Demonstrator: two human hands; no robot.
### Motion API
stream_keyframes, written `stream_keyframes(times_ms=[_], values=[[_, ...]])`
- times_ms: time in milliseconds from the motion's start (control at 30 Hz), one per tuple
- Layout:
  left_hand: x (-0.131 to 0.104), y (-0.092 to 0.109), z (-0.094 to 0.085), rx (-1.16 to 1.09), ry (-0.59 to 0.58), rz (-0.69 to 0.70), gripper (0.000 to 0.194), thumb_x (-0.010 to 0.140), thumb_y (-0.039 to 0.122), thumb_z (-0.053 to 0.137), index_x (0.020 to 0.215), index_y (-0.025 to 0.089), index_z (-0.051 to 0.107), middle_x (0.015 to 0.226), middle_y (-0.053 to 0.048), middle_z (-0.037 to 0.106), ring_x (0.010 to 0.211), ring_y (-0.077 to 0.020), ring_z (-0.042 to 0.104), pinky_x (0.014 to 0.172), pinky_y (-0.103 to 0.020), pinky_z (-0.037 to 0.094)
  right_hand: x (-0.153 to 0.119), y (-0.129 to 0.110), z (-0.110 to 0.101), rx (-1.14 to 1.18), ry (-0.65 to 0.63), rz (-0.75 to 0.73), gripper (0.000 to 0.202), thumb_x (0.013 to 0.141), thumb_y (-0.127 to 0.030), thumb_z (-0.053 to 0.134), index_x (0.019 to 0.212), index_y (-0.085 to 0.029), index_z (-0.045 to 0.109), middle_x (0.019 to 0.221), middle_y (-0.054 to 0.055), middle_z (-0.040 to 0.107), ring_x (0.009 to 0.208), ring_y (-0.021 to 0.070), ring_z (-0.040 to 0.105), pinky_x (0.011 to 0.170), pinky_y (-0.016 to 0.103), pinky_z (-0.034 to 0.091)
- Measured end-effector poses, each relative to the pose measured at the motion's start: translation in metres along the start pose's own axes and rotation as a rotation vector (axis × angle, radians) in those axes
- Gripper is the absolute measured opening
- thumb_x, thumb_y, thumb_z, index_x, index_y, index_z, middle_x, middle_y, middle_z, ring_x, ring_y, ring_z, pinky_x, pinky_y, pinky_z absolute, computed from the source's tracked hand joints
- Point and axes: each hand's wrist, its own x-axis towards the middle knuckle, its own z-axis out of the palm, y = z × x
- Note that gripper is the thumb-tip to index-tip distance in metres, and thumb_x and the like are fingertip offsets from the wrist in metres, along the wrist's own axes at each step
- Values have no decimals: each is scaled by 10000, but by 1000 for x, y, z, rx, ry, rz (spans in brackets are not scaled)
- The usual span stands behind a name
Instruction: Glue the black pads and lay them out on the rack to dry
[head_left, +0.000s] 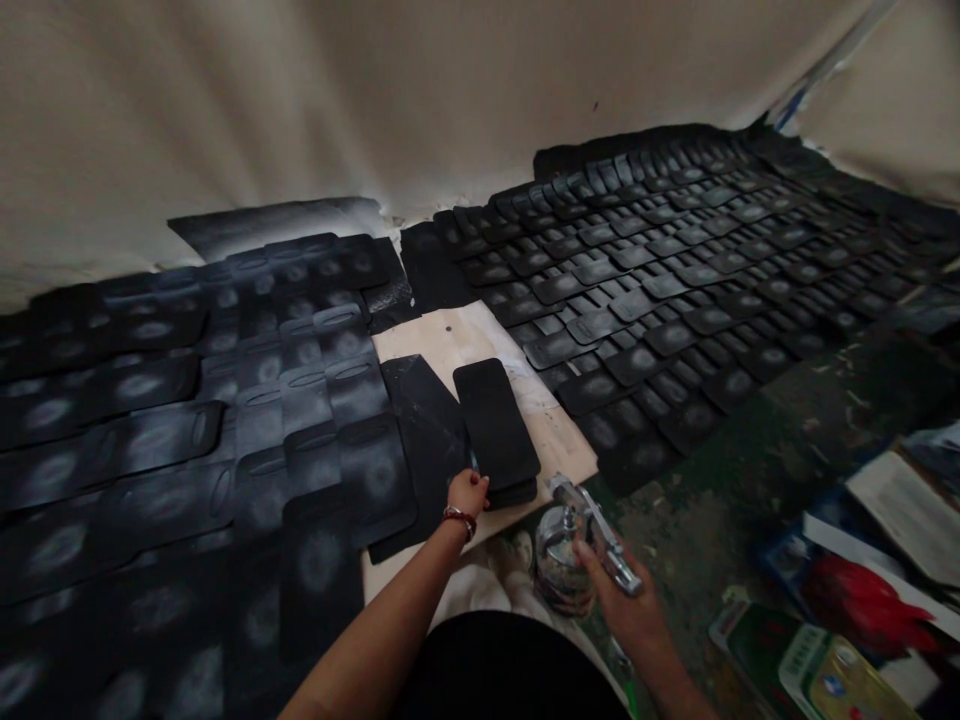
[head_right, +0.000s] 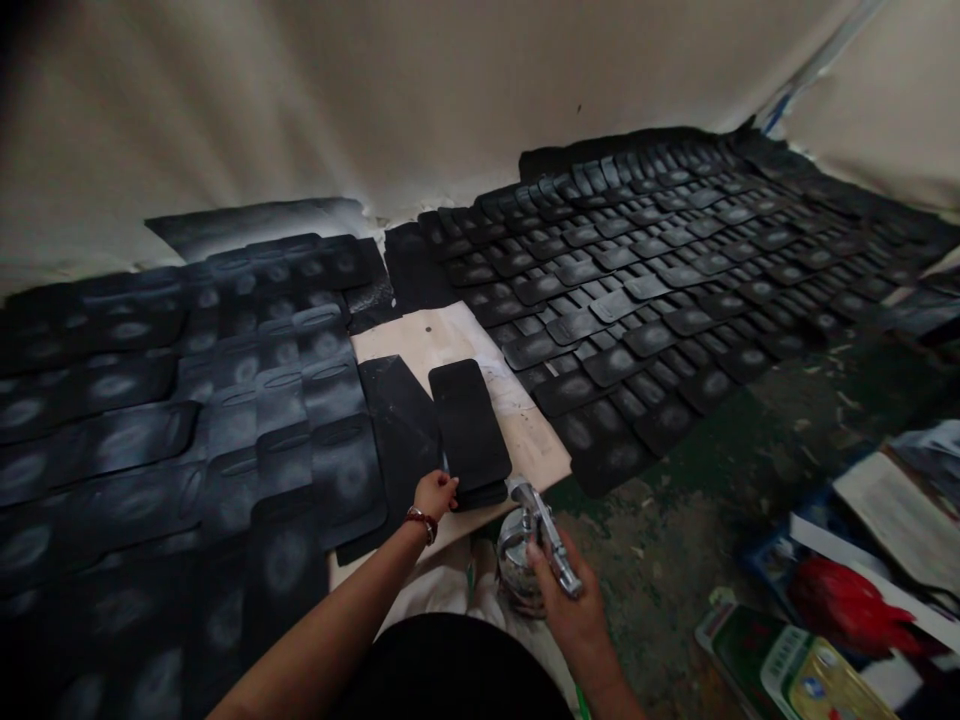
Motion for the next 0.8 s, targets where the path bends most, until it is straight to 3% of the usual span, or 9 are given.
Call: stream_keyframes(times_ms=[200, 333, 500, 700, 800], values=[[-4, 2, -2, -116, -26, -16, 187, 837, 158, 526, 659, 167, 468, 539, 30, 541, 414, -83, 555, 391, -165, 354, -5, 4, -11, -64, -40, 17, 430, 756, -487, 655, 1004, -137, 634, 940, 93, 678, 893, 240, 625, 773, 284, 498], [-5, 3, -4, -160, -30, -17, 189, 834, 148, 525, 655, 166, 467, 529, 33, 531, 407, -85, 551, 373, -163, 348, -6, 7, -7, -60, -105, 42, 430, 757, -480, 659, 1008, -131, 639, 915, 95, 682, 974, 269, 612, 795, 295, 502], [-6, 7, -4, -208, -45, -74, 172, 835, 134, 515, 679, 168, 449, 525, 21, 554, 405, -108, 576, 353, -162, 336, 1, -8, 2, -57, -33, 12, 451, 754, -485, 650, 1040, -137, 643, 1014, 109, 674, 991, 271, 611, 816, 307, 510], [-8, 20, -1, -296, -128, -202, 153, 901, 220, 453, 773, 190, 376, 521, -25, 600, 402, -162, 607, 355, -182, 392, 0, -17, -7, -78, -44, 22, 415, 699, -499, 687, 930, -155, 704, 878, 100, 702, 866, 290, 655, 768, 342, 543], [-7, 24, 1, -345, -131, -234, 115, 891, 177, 454, 819, 195, 367, 527, -8, 577, 429, -189, 630, 351, -195, 418, -3, -19, -6, -55, -3, 13, 400, 668, -546, 689, 874, -206, 737, 858, 104, 714, 862, 322, 670, 772, 387, 563]])
